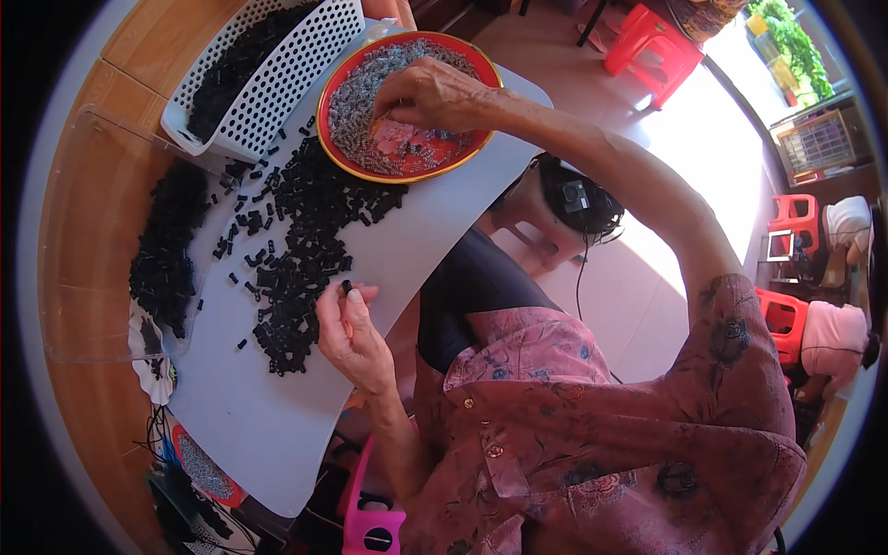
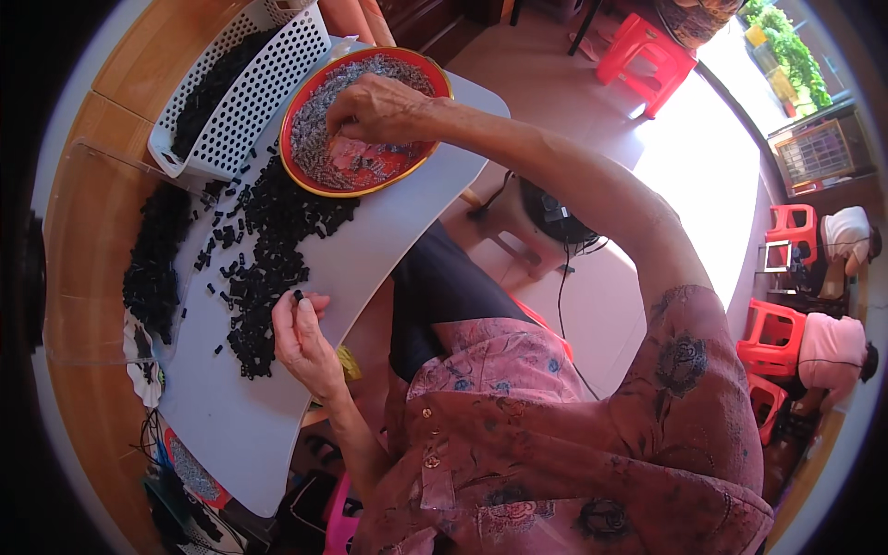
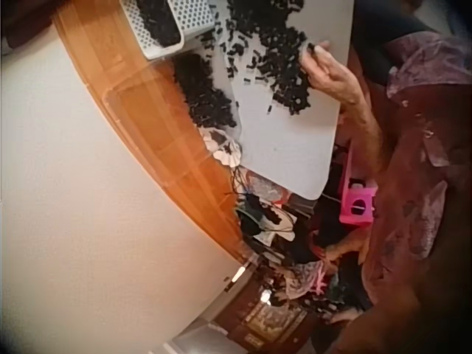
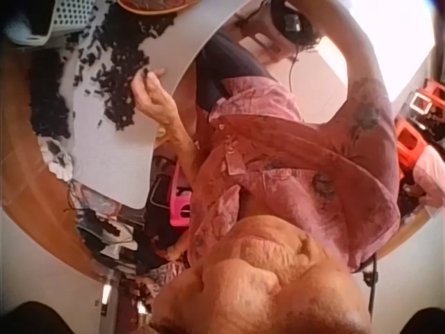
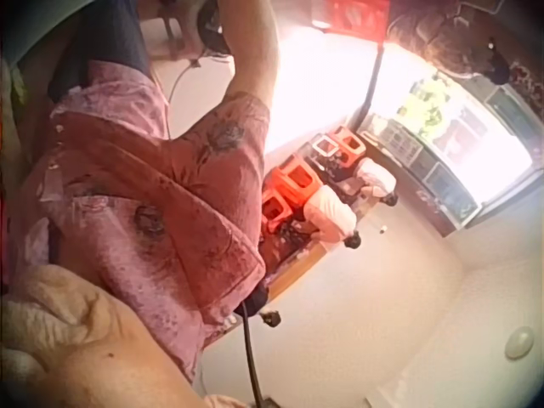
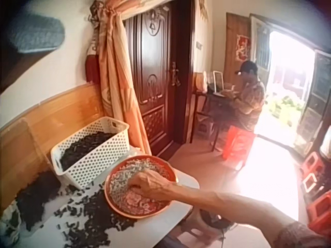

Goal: The person assembles components by taking metal pieces from a round tray and black plastic parts from the table, fitting the metal pieces into the plastic parts by hand.

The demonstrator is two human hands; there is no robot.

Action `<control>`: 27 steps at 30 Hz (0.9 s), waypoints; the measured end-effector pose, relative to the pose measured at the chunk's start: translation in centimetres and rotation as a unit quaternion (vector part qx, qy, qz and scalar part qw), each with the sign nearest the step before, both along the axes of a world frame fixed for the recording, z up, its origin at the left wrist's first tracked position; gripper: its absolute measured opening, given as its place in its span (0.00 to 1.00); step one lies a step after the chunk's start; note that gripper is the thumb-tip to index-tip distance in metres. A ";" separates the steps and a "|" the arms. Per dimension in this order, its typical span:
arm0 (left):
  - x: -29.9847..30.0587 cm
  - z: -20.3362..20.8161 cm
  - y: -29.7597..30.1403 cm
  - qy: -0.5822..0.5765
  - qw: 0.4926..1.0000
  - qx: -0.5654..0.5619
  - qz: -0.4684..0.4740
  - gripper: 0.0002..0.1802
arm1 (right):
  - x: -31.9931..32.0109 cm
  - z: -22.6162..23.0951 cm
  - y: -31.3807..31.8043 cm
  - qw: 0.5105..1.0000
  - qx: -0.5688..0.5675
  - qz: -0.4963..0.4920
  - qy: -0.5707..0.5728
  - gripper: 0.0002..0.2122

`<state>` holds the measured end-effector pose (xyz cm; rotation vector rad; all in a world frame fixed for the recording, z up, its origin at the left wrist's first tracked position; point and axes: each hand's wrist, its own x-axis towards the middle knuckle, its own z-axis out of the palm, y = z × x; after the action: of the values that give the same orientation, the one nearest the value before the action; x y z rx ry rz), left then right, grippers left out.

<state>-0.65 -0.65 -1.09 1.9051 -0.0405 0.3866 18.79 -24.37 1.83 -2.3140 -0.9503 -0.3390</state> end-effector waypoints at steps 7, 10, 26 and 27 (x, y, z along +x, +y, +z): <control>0.2 0.1 -0.1 -0.008 1.000 -0.002 -0.002 0.10 | -0.4 0.6 1.1 0.991 -0.128 0.009 0.035 0.04; 0.2 0.0 0.0 -0.010 1.000 -0.002 -0.003 0.10 | -0.3 1.1 0.9 0.991 -0.075 -0.009 0.111 0.05; 0.0 0.0 -0.2 -0.004 1.000 -0.026 -0.003 0.10 | -0.8 1.5 0.9 0.984 -0.156 0.080 0.029 0.05; 0.0 0.0 -0.2 -0.003 1.000 -0.026 -0.003 0.10 | -0.7 1.3 0.9 0.984 -0.156 0.086 0.006 0.05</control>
<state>-0.69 -0.85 -1.05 1.8513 -0.0393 0.3871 18.14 -23.43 3.13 -2.4833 -1.2637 -0.1082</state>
